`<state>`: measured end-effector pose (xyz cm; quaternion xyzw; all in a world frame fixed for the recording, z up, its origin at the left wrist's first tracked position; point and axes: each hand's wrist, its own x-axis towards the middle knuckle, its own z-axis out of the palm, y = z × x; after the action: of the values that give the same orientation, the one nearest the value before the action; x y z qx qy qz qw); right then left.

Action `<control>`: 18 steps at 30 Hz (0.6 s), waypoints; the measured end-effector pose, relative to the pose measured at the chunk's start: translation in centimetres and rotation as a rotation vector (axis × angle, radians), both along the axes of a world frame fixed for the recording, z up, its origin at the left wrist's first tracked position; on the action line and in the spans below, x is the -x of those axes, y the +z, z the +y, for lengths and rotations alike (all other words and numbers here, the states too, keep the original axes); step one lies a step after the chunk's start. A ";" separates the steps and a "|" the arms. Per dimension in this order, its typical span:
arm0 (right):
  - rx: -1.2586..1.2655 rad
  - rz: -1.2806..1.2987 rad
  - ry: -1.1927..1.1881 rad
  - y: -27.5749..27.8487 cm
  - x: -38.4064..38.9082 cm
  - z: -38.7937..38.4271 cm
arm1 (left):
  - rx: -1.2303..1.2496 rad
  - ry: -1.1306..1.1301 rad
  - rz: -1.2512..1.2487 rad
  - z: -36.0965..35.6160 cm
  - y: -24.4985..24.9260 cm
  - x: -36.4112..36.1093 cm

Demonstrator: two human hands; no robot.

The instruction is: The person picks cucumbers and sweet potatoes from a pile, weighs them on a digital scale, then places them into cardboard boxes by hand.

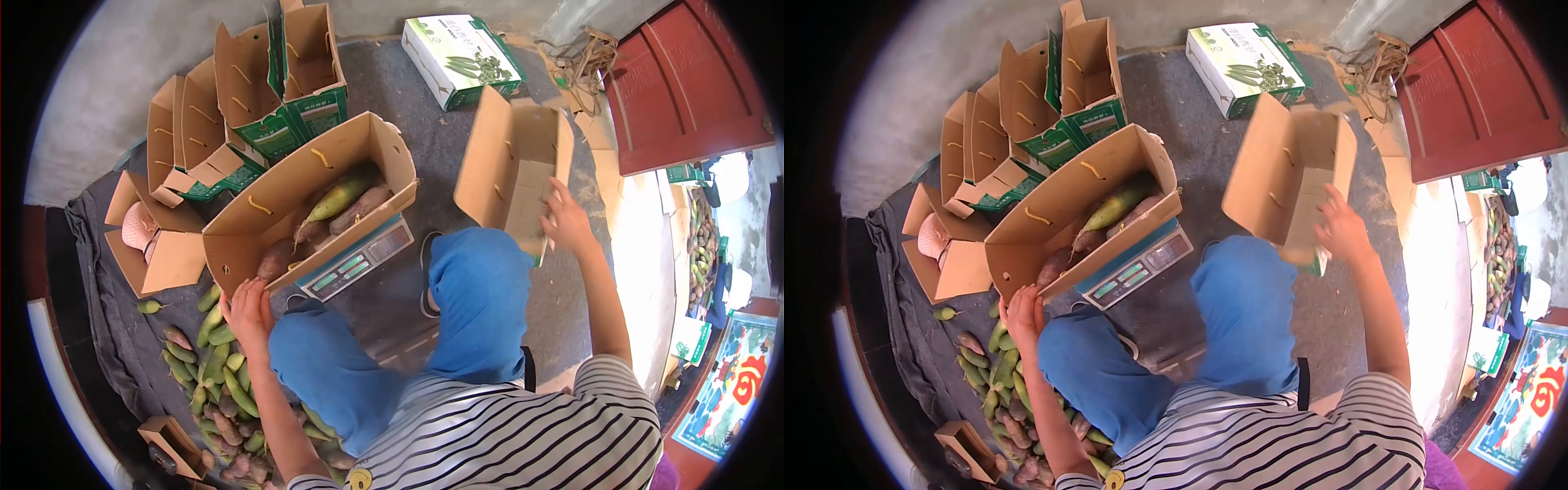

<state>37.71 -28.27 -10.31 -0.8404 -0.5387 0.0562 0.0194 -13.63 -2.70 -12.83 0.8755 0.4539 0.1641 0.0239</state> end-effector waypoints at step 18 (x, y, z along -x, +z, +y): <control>-0.860 0.613 -0.589 -12.1 -8.1 -13.8 | -0.006 0.004 -0.046 0.0 0.3 -0.2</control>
<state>45.85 -42.05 -22.45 -0.8166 -0.2275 0.0654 0.5264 -13.45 -2.74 -12.56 0.8706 0.4544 0.1857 0.0312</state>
